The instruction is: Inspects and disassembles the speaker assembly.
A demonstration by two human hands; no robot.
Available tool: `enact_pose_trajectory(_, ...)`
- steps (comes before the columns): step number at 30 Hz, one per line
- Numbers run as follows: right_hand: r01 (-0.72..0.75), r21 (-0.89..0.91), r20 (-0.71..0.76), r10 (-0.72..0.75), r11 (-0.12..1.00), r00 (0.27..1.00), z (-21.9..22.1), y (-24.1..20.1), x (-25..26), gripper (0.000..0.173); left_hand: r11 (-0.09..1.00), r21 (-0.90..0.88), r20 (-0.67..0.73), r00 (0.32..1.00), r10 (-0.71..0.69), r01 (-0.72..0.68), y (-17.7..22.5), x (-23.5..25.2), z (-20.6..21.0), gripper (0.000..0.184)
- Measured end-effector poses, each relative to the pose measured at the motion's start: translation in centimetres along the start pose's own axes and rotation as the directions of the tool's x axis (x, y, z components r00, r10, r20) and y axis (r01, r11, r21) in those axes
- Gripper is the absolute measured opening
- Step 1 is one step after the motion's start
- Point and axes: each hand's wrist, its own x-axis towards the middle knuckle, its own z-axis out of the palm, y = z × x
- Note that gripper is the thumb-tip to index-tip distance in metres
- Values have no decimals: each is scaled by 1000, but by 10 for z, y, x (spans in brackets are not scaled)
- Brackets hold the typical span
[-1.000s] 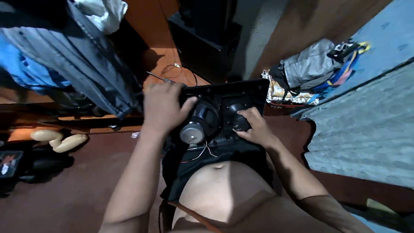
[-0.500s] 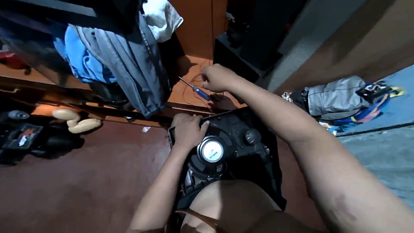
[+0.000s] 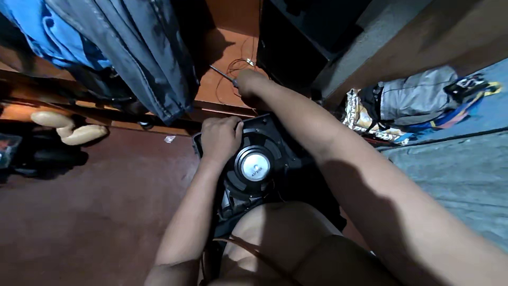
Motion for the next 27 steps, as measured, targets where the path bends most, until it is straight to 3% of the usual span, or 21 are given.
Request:
enact_pose_trajectory(6,91,96,-100,-81,991,992,-32,25,-37,33,1000,5,29,999,13,-13,11,14,-7,41)
enact_pose_trajectory(10,86,342,-281,15,936,960,-62,41,-110,29,998,21,-24,998,53,-53,19,33,-19,41)
enact_pose_trajectory(15,189,475,-484,76,860,872,-72,80,-215,24,985,64,-109,980,165,-158,24,66,-34,43)
enact_pose_trajectory(21,416,629,-678,201,656,708,-29,141,-324,24,949,119,-206,928,310,-291,30,97,-42,43)
enact_pose_trajectory(27,418,771,-617,402,480,677,47,172,-393,26,961,73,-170,946,277,-268,30,120,-30,41)
